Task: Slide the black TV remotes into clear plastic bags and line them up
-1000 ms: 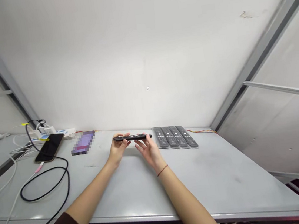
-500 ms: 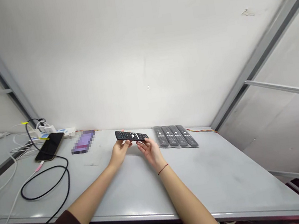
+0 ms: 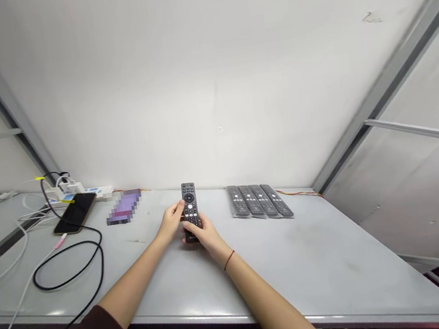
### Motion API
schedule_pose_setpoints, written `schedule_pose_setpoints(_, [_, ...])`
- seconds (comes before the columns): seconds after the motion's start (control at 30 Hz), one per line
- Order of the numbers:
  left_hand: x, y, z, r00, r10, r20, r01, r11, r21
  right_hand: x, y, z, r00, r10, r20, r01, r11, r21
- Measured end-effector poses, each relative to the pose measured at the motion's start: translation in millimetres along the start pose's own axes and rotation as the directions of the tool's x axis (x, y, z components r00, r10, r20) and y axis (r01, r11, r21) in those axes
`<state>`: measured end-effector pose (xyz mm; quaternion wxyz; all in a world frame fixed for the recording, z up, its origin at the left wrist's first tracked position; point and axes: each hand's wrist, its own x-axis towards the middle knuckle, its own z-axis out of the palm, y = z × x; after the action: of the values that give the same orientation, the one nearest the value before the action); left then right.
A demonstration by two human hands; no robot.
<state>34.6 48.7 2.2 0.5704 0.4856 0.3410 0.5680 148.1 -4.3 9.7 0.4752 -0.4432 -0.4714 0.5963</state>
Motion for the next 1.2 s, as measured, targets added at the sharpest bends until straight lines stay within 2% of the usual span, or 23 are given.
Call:
schedule_pose_setpoints(0.07, [2.0,2.9,-2.6,0.998,0.001,0.066,-0.01,0.992,0.127,-0.1,1.7,3.1,0.999,-0.017,-0.027,0.017,1.0,0.016])
schedule_pose_setpoints(0.13, [6.9,11.2,-11.7,0.999,-0.011,0.037,0.001,0.968,0.253,0.2,1.3,4.0,0.998,-0.014,-0.063,0.016,0.999,0.028])
schedule_pose_setpoints(0.17, [10.0,17.0,-19.3,1.0,-0.008,-0.023,0.015,0.95,0.311,0.2,0.5,4.0,0.997,-0.005,-0.082,0.008,0.999,0.033])
schedule_pose_setpoints(0.2, [13.2,23.2,-28.8,0.992,0.029,-0.127,0.021,0.928,0.372,0.0,-0.6,3.7,0.995,0.005,-0.1,-0.002,0.999,0.036])
schedule_pose_setpoints(0.23, [16.1,29.4,-39.9,0.968,0.099,-0.229,0.022,0.882,0.471,-0.3,-1.7,3.3,0.993,0.014,-0.118,-0.009,0.999,0.039])
schedule_pose_setpoints(0.3, [20.5,38.9,-64.0,0.927,0.176,-0.331,0.035,0.839,0.544,-0.8,-3.1,2.5,0.99,0.029,-0.137,-0.023,0.999,0.045])
schedule_pose_setpoints(0.4, [23.3,41.8,-94.4,0.876,0.209,-0.435,0.147,0.743,0.653,-0.6,-2.2,1.5,0.992,0.045,-0.122,-0.038,0.997,0.06])
schedule_pose_setpoints(0.43, [23.8,39.9,-101.0,0.868,0.189,-0.46,0.232,0.665,0.71,-0.2,-1.5,1.3,0.992,0.048,-0.115,-0.04,0.997,0.066])
schedule_pose_setpoints(0.5, [24.6,34.3,-108.9,0.856,0.139,-0.499,0.365,0.521,0.772,0.7,0.0,1.0,0.993,0.048,-0.108,-0.041,0.997,0.069])
schedule_pose_setpoints(0.57, [25.8,29.2,-111.8,0.851,0.089,-0.517,0.429,0.451,0.783,1.3,0.9,1.0,0.993,0.049,-0.111,-0.043,0.997,0.062])
schedule_pose_setpoints(0.73, [28.4,26.7,-109.7,0.878,0.013,-0.479,0.416,0.474,0.776,2.0,2.5,0.7,0.993,0.058,-0.105,-0.054,0.998,0.038])
schedule_pose_setpoints(0.8, [29.0,27.1,-104.2,0.908,0.016,-0.419,0.354,0.508,0.785,2.2,3.6,0.3,0.994,0.047,-0.096,-0.045,0.999,0.013])
schedule_pose_setpoints(0.83, [29.4,27.2,-100.1,0.922,0.033,-0.386,0.304,0.555,0.774,2.2,4.1,0.0,0.995,0.042,-0.09,-0.042,0.999,-0.002])
schedule_pose_setpoints(0.9, [30.1,27.9,-90.2,0.934,0.057,-0.352,0.207,0.718,0.664,1.6,4.2,-0.3,0.996,0.037,-0.078,-0.04,0.999,-0.034])
schedule_pose_setpoints(0.97, [31.0,30.4,-80.4,0.919,0.018,-0.394,0.146,0.913,0.381,-0.2,2.7,-0.1,0.998,0.033,-0.051,-0.037,0.996,-0.075])
schedule_pose_setpoints(1.0, [31.6,32.5,-76.6,0.903,-0.017,-0.429,0.113,0.974,0.199,-1.6,1.4,0.2,0.999,0.028,-0.03,-0.03,0.995,-0.098])
schedule_pose_setpoints(1.03, [32.1,35.1,-73.9,0.883,-0.047,-0.467,0.065,0.998,0.023,-3.2,-0.2,0.6,1.0,0.021,-0.002,-0.021,0.992,-0.121])
schedule_pose_setpoints(1.1, [33.3,40.8,-72.4,0.833,-0.084,-0.547,-0.059,0.969,-0.238,-6.4,-3.2,1.7,0.998,0.021,0.064,-0.01,0.986,-0.168])
schedule_pose_setpoints(1.2, [35.3,46.7,-76.3,0.779,-0.129,-0.614,-0.184,0.889,-0.42,-9.4,-5.4,2.8,0.99,0.039,0.134,-0.009,0.977,-0.213])
